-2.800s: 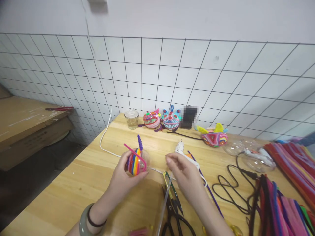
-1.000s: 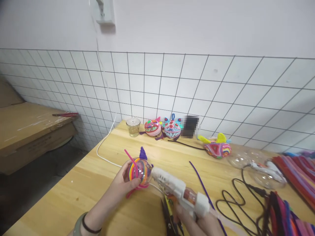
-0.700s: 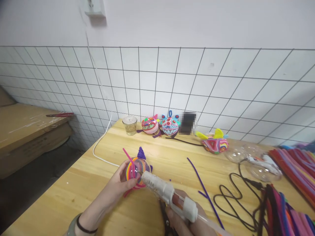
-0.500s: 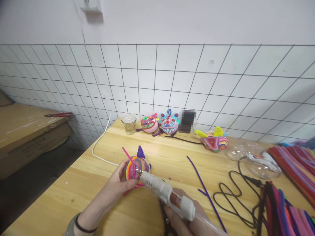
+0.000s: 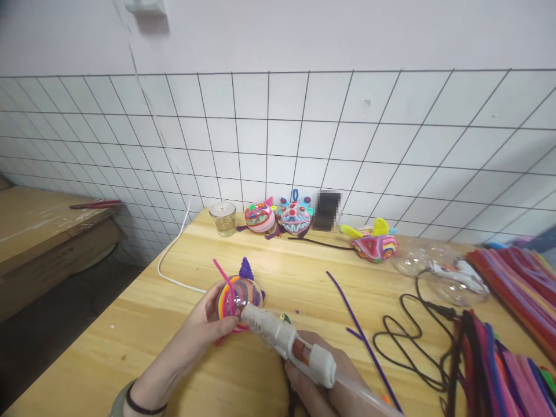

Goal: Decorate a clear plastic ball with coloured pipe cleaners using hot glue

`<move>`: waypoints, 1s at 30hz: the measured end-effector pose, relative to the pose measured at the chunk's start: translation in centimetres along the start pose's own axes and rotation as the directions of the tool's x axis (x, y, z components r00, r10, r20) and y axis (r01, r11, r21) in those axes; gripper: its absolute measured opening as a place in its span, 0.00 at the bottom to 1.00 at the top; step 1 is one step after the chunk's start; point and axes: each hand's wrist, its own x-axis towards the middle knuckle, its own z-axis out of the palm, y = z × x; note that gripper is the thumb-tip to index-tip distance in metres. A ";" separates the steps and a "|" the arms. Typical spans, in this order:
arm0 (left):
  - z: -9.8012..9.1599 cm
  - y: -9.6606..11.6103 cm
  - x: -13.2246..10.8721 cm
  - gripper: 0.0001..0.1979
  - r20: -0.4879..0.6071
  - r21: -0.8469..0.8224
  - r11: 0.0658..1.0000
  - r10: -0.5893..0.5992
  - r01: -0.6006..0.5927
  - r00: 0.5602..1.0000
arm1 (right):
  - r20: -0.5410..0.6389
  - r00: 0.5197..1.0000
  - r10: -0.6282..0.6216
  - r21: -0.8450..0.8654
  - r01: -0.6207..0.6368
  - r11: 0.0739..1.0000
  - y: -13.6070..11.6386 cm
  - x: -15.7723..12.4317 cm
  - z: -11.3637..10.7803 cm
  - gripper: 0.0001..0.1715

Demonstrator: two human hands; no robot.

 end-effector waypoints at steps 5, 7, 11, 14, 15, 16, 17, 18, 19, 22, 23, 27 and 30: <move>0.3 0.3 -0.2 0.35 -0.005 0.012 1.000 0.007 -0.007 1.000 | 0.008 1.000 -0.009 -0.030 0.010 1.000 -0.2 0.1 0.0 0.26; 0.4 0.4 -0.2 0.34 -0.004 0.017 1.000 0.008 -0.008 1.000 | 0.018 1.000 -0.003 -0.038 0.004 0.999 -0.2 0.0 0.0 0.25; 0.5 0.6 -0.2 0.34 -0.027 0.048 0.999 0.001 0.001 1.000 | 0.025 1.000 -0.006 -0.047 0.007 0.999 -0.2 -0.2 0.0 0.24; 0.5 0.6 -0.2 0.34 -0.037 0.058 0.998 0.002 0.000 0.999 | 0.045 0.999 -0.001 -0.047 0.004 0.999 -0.3 -0.2 0.0 0.23; 0.5 0.6 -0.2 0.34 -0.036 0.055 0.998 0.002 0.000 0.999 | 0.048 0.999 0.000 -0.045 0.003 0.999 -0.4 -0.2 -0.1 0.23; 0.4 0.5 -0.2 0.34 -0.034 0.050 0.999 0.001 0.001 0.999 | 0.051 0.999 0.004 -0.042 -0.002 0.999 -0.5 -0.1 -0.2 0.22; 0.4 0.5 -0.2 0.34 -0.030 0.043 0.999 -0.001 0.002 1.000 | 0.058 0.998 0.010 -0.038 -0.008 0.999 -0.5 0.0 -0.2 0.22; 0.4 0.5 -0.2 0.34 -0.026 0.036 0.999 -0.004 0.005 1.000 | 0.064 0.998 0.015 -0.033 -0.013 0.999 -0.6 0.1 -0.3 0.21; 0.4 0.5 -0.2 0.35 -0.025 0.029 1.000 -0.007 0.008 1.000 | 0.067 0.998 0.021 -0.027 -0.019 0.999 -0.6 0.2 -0.3 0.21; 0.4 0.4 -0.2 0.34 -0.022 0.024 1.000 -0.006 0.006 1.000 | 0.074 0.997 0.038 -0.011 -0.037 0.999 -0.6 0.3 -0.2 0.21; 0.4 0.5 -0.2 0.34 -0.021 0.027 1.000 -0.003 0.003 1.000 | 0.062 0.997 0.041 -0.007 -0.040 0.999 -0.7 0.3 -0.1 0.21; 0.4 0.5 -0.3 0.33 -0.020 0.030 1.000 0.002 -0.002 1.000 | 0.018 0.997 0.069 0.009 -0.069 0.998 -1.2 0.2 0.1 0.20; 0.5 0.6 -0.3 0.33 -0.008 0.023 1.000 -0.005 0.006 1.000 | 0.011 0.995 0.097 0.026 -0.097 0.995 -1.8 0.3 0.0 0.18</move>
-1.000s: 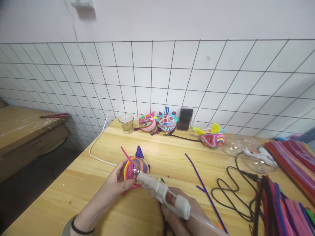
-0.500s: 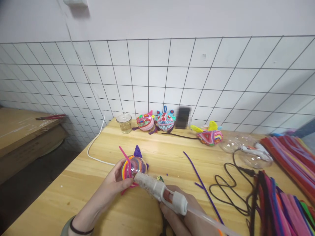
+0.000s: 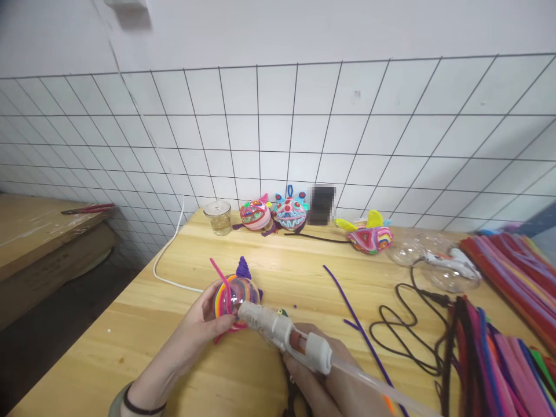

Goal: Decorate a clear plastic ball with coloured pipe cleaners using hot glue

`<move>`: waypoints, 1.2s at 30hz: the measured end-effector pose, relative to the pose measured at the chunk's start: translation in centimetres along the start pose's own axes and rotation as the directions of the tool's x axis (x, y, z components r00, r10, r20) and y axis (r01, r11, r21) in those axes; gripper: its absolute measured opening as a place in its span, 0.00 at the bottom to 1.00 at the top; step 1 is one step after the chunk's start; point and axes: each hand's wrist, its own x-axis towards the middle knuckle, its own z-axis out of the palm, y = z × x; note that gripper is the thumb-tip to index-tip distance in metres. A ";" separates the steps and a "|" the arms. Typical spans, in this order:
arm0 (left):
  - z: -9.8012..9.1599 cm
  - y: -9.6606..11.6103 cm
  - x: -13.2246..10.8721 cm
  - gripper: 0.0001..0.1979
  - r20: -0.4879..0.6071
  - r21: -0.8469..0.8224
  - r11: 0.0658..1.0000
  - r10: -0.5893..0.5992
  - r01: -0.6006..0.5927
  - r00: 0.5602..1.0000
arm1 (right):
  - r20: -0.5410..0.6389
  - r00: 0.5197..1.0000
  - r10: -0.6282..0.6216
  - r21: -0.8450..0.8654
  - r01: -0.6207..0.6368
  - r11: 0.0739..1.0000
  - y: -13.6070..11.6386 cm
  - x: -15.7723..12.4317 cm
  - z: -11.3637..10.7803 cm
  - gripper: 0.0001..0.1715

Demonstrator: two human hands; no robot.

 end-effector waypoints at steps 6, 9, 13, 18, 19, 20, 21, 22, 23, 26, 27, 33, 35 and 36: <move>-0.2 0.3 0.1 0.30 0.074 0.017 1.000 -0.024 0.023 0.997 | -0.014 1.000 -0.022 0.018 0.022 1.000 0.7 0.0 -0.2 0.18; -0.1 0.2 0.1 0.31 0.059 0.013 1.000 -0.009 0.008 0.998 | 0.062 0.998 -0.009 0.000 0.010 1.000 1.8 -0.3 -0.1 0.20; 0.1 0.1 0.0 0.32 0.029 0.003 1.000 -0.006 0.005 1.000 | 0.116 0.993 -0.016 -0.021 0.019 1.000 2.6 -0.6 0.0 0.23; -0.1 0.2 0.0 0.31 0.059 0.014 0.999 -0.032 0.032 0.998 | 0.121 0.993 -0.013 -0.018 0.016 1.000 1.9 -0.2 -0.3 0.22; -0.1 0.1 0.0 0.31 0.056 0.016 0.999 -0.031 0.031 0.998 | 0.112 0.994 -0.011 -0.016 0.013 1.000 1.6 -0.1 -0.4 0.21; -0.2 0.1 0.0 0.32 0.047 0.017 1.000 -0.027 0.026 0.999 | 0.102 0.995 -0.011 -0.013 0.013 1.000 1.2 0.0 -0.5 0.20; -0.2 0.0 0.0 0.32 0.033 0.017 1.000 -0.019 0.019 0.999 | 0.092 0.996 -0.006 -0.010 0.007 1.000 0.9 0.1 -0.5 0.19; -0.2 0.0 0.0 0.32 0.021 0.017 1.000 -0.011 0.011 1.000 | 0.085 0.996 0.000 -0.007 0.001 1.000 0.7 0.1 -0.6 0.19; -0.2 0.0 0.0 0.32 0.013 0.019 1.000 -0.005 0.005 1.000 | 0.084 0.996 0.002 -0.004 -0.002 1.000 0.5 0.2 -0.7 0.19; -0.3 0.0 0.0 0.31 0.028 0.039 0.999 -0.015 0.014 0.999 | 0.118 0.993 -0.004 -0.004 0.004 1.000 0.6 0.1 -0.8 0.20; -0.4 0.1 0.0 0.31 0.038 0.049 0.999 -0.025 0.023 0.999 | 0.127 0.992 -0.001 -0.008 0.002 1.000 0.6 0.1 -0.9 0.20; -0.3 0.2 -0.1 0.32 0.026 0.076 0.997 -0.022 0.020 0.999 | 0.105 0.994 -0.034 0.028 0.031 0.999 -0.5 0.4 -1.2 0.16; -0.2 0.3 -0.1 0.32 0.036 0.075 0.997 -0.025 0.022 0.999 | 0.025 0.999 -0.027 0.050 0.026 0.998 -1.0 0.4 -1.2 0.16; -0.2 0.4 -0.1 0.32 0.048 0.076 0.997 -0.032 0.029 0.998 | -0.008 1.000 -0.022 0.061 0.022 0.998 -1.2 0.4 -1.2 0.16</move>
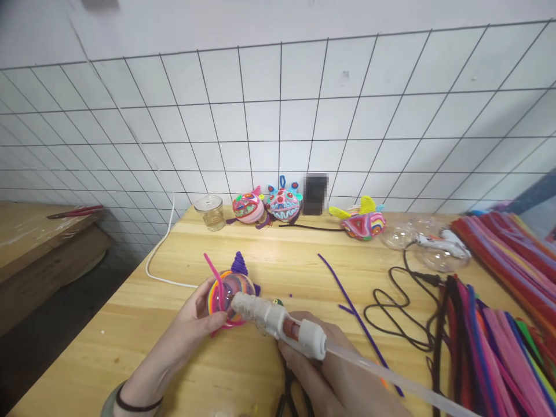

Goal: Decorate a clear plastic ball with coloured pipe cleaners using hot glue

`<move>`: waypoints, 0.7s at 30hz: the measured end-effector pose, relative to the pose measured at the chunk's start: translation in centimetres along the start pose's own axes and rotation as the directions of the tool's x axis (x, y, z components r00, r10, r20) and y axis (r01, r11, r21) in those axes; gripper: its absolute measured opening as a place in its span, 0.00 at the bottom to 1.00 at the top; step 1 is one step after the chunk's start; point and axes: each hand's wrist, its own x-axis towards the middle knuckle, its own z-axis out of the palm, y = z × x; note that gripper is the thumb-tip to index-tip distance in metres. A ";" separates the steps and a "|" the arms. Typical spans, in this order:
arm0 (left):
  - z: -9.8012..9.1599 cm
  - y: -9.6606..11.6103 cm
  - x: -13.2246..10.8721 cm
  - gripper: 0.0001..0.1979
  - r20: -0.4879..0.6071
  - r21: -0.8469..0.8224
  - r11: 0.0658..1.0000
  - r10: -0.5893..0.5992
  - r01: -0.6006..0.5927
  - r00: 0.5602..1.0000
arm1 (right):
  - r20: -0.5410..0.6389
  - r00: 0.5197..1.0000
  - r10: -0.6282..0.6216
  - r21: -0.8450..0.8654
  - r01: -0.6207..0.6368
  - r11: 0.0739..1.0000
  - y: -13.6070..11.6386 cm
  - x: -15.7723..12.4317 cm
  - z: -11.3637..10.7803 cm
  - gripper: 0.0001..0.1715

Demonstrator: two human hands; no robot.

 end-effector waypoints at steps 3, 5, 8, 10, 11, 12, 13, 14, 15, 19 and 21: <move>0.0 0.2 0.0 0.31 0.031 0.004 1.000 -0.021 0.021 0.999 | -0.006 1.000 -0.008 0.015 0.008 1.000 0.1 0.0 0.0 0.16; 0.0 0.2 0.0 0.31 0.036 0.002 1.000 -0.029 0.029 0.999 | 0.040 0.999 -0.020 0.012 0.020 1.000 0.6 0.1 -0.2 0.16; -0.1 0.1 0.0 0.31 0.027 -0.006 0.999 -0.032 0.032 0.999 | 0.094 0.995 -0.024 0.005 0.024 1.000 1.2 0.1 -0.3 0.15; -0.2 0.0 0.0 0.31 0.022 -0.004 1.000 -0.028 0.028 0.999 | 0.095 0.995 -0.013 0.007 0.013 1.000 1.4 0.1 -0.4 0.15; -0.2 0.0 0.0 0.32 0.024 -0.001 1.000 -0.028 0.028 0.999 | 0.093 0.996 -0.013 0.010 0.012 1.000 1.5 0.1 -0.4 0.15; -0.3 0.0 0.0 0.32 0.029 0.002 1.000 -0.028 0.028 0.999 | 0.090 0.996 -0.016 0.014 0.014 1.000 1.5 0.1 -0.4 0.16; -0.3 0.0 0.0 0.32 0.033 0.004 1.000 -0.027 0.026 0.999 | 0.089 0.996 -0.020 0.018 0.019 1.000 1.4 0.1 -0.4 0.16; -0.2 0.0 0.0 0.32 0.036 0.004 1.000 -0.026 0.026 0.999 | 0.092 0.995 -0.028 0.022 0.026 0.999 1.4 0.2 -0.4 0.16; -0.2 0.1 0.0 0.33 0.035 0.005 1.000 -0.027 0.027 0.999 | 0.094 0.995 -0.037 0.025 0.034 0.999 1.3 0.2 -0.4 0.16; 0.0 0.1 -0.1 0.33 0.005 0.002 1.000 -0.031 0.031 1.000 | 0.102 0.993 -0.054 0.020 0.052 0.998 1.1 0.3 -0.5 0.16; 0.1 0.1 -0.1 0.33 0.003 -0.012 0.999 -0.030 0.031 1.000 | 0.096 0.994 -0.054 0.026 0.052 0.998 1.1 0.3 -0.5 0.16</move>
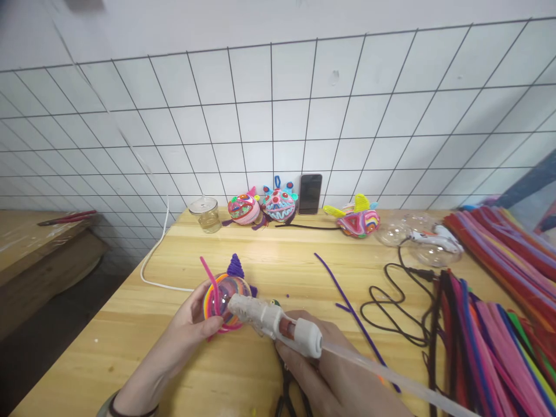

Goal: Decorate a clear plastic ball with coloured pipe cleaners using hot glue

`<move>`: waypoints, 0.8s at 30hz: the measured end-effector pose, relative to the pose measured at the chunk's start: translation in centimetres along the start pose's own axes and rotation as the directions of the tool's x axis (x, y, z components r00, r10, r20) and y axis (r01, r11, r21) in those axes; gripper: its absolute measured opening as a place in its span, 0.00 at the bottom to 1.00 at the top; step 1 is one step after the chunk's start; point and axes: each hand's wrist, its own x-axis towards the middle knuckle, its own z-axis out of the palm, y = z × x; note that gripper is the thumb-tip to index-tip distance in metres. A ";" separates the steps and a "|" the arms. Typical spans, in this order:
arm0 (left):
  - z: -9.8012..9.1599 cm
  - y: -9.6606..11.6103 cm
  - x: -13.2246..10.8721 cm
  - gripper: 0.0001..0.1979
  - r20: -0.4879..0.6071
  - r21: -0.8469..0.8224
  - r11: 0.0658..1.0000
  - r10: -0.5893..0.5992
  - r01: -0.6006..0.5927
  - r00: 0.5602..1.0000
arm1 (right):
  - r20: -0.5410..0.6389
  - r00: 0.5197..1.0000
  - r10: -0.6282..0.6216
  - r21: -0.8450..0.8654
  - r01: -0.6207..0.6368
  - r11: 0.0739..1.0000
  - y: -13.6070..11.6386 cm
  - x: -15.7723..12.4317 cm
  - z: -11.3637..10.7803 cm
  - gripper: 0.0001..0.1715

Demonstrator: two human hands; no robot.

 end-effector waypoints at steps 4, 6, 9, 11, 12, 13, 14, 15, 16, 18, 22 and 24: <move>0.0 0.1 -0.1 0.32 0.013 0.003 1.000 -0.001 0.001 1.000 | -0.009 1.000 -0.003 0.014 0.003 1.000 -0.2 0.0 0.0 0.15; 0.0 0.2 -0.1 0.31 0.029 0.010 1.000 -0.005 0.005 1.000 | -0.003 1.000 -0.008 0.002 0.008 1.000 -0.3 0.0 0.0 0.15; -0.1 0.1 -0.1 0.31 0.041 0.003 1.000 -0.003 0.003 0.999 | 0.006 1.000 -0.002 -0.008 0.002 1.000 -0.4 0.0 -0.1 0.15; -0.2 -0.1 0.0 0.31 0.047 -0.008 1.000 0.005 -0.005 0.999 | 0.012 1.000 -0.001 -0.011 0.002 1.000 -0.3 0.0 -0.1 0.15; -0.2 -0.1 0.0 0.31 0.049 -0.013 1.000 0.009 -0.009 0.999 | 0.012 1.000 -0.003 -0.014 0.003 1.000 -0.2 0.0 -0.1 0.15; -0.2 -0.2 0.1 0.31 0.051 -0.018 1.000 0.013 -0.012 0.999 | 0.012 1.000 -0.007 -0.018 0.007 1.000 -0.2 0.0 -0.1 0.15; -0.2 -0.2 0.1 0.31 0.051 -0.021 1.000 0.015 -0.014 0.999 | 0.015 1.000 -0.010 -0.022 0.010 1.000 -0.2 0.1 -0.1 0.14; -0.2 -0.2 0.2 0.32 0.049 -0.021 1.000 0.015 -0.014 0.999 | 0.014 1.000 -0.010 -0.025 0.010 1.000 -0.2 0.2 -0.1 0.14; -0.2 -0.2 0.2 0.32 0.046 -0.019 1.000 0.014 -0.013 0.999 | 0.012 1.000 -0.007 -0.025 0.007 1.000 -0.2 0.2 -0.1 0.14; -0.2 -0.1 0.1 0.32 0.040 -0.012 1.000 0.011 -0.011 0.999 | 0.010 1.000 -0.006 -0.015 0.006 1.000 -0.3 0.3 0.0 0.14; -0.2 0.1 0.0 0.32 0.036 -0.004 1.000 0.010 -0.010 0.999 | -0.042 0.998 0.048 0.040 -0.047 0.998 -0.6 0.2 0.2 0.16; -0.1 0.2 0.0 0.32 0.038 -0.001 1.000 0.005 -0.005 0.999 | -0.105 0.988 0.114 0.085 -0.105 0.991 -0.8 0.0 0.5 0.17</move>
